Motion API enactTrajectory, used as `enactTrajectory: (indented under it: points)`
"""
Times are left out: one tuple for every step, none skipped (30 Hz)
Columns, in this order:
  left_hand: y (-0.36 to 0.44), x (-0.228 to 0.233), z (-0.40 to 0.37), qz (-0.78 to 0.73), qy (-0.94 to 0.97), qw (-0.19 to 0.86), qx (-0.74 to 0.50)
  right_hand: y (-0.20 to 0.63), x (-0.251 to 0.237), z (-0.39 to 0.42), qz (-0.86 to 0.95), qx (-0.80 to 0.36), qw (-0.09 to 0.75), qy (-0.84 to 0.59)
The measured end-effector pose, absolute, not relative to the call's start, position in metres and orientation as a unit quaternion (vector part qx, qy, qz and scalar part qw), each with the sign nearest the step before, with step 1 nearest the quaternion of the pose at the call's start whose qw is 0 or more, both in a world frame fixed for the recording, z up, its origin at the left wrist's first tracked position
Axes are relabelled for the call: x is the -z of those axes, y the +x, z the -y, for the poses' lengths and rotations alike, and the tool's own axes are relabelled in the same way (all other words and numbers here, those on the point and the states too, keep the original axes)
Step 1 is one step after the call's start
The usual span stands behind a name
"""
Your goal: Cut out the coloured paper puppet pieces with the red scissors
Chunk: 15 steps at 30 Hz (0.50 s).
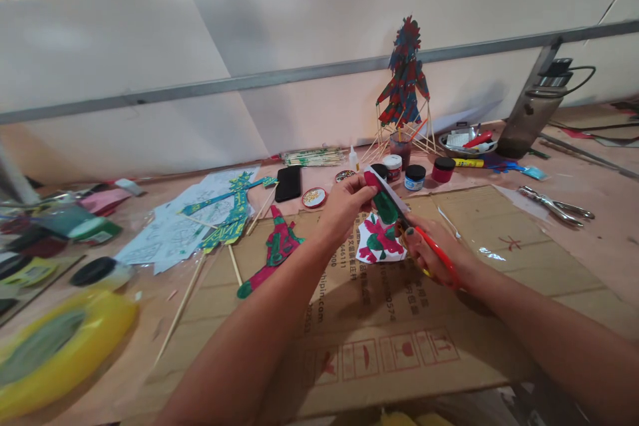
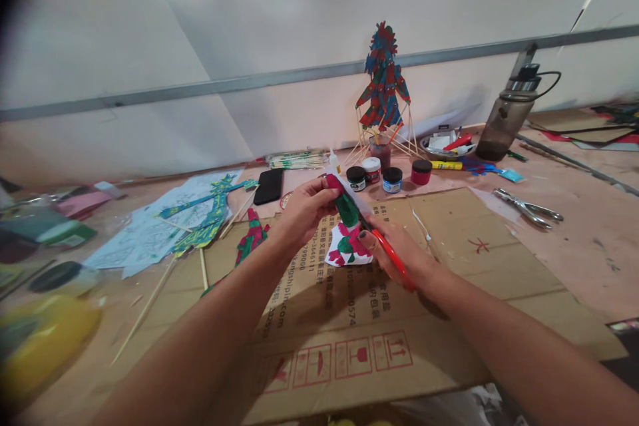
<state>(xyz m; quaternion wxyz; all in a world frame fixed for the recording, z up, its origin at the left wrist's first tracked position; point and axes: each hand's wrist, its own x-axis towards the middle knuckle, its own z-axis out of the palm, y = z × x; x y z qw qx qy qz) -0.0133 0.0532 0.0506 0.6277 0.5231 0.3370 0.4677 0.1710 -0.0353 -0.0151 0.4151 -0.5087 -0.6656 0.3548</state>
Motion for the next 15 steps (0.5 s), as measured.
enactTrajectory:
  points:
    - [-0.0132, -0.0506, -0.0529, -0.335, 0.524, 0.628, -0.468, 0.1709, 0.0151, 0.0352, 0.662, -0.361, 0.414, -0.51]
    - [-0.0132, -0.0506, -0.0526, -0.333, 0.524, 0.628, -0.469, 0.1709, 0.0153, 0.0351, 0.659, -0.367, 0.414, -0.51]
    - [-0.0132, -0.0506, -0.0524, -0.331, 0.524, 0.628, -0.47, 0.171, 0.0157, 0.035, 0.656, -0.369, 0.416, -0.51]
    - [-0.0132, -0.0507, -0.0522, -0.33, 0.524, 0.629, -0.47, 0.1711, 0.0163, 0.0349, 0.655, -0.368, 0.419, -0.51]
    - [-0.0131, -0.0507, -0.0521, -0.329, 0.524, 0.63, -0.47, 0.1712, 0.017, 0.0348, 0.654, -0.366, 0.422, -0.511]
    - [-0.0131, -0.0508, -0.0519, -0.328, 0.524, 0.631, -0.468, 0.1712, 0.0175, 0.0349, 0.653, -0.362, 0.426, -0.511]
    - [-0.0131, -0.0509, -0.0518, -0.327, 0.524, 0.633, -0.467, 0.1713, 0.0178, 0.0351, 0.652, -0.36, 0.43, -0.511]
    - [-0.0131, -0.051, -0.0518, -0.327, 0.525, 0.633, -0.466, 0.1714, 0.0179, 0.0354, 0.651, -0.36, 0.432, -0.511]
    - [-0.013, -0.0511, -0.0518, -0.327, 0.525, 0.634, -0.465, 0.1715, 0.0175, 0.0357, 0.651, -0.362, 0.43, -0.51]
    - [-0.013, -0.0512, -0.0519, -0.327, 0.525, 0.634, -0.465, 0.1716, 0.017, 0.0361, 0.652, -0.365, 0.428, -0.509]
    - [-0.0131, -0.0512, -0.0519, -0.327, 0.525, 0.634, -0.465, 0.1718, 0.0163, 0.0363, 0.653, -0.367, 0.425, -0.509]
    - [-0.0131, -0.0513, -0.052, -0.326, 0.525, 0.635, -0.464, 0.1718, 0.0156, 0.0365, 0.653, -0.368, 0.422, -0.51]
    - [-0.0132, -0.0513, -0.0521, -0.325, 0.525, 0.635, -0.464, 0.1719, 0.015, 0.0366, 0.653, -0.368, 0.421, -0.51]
    - [-0.0132, -0.0514, -0.0521, -0.324, 0.525, 0.636, -0.463, 0.1719, 0.0146, 0.0367, 0.653, -0.367, 0.422, -0.511]
    - [-0.0133, -0.0514, -0.0522, -0.323, 0.525, 0.637, -0.463, 0.1718, 0.0144, 0.0366, 0.652, -0.367, 0.425, -0.509]
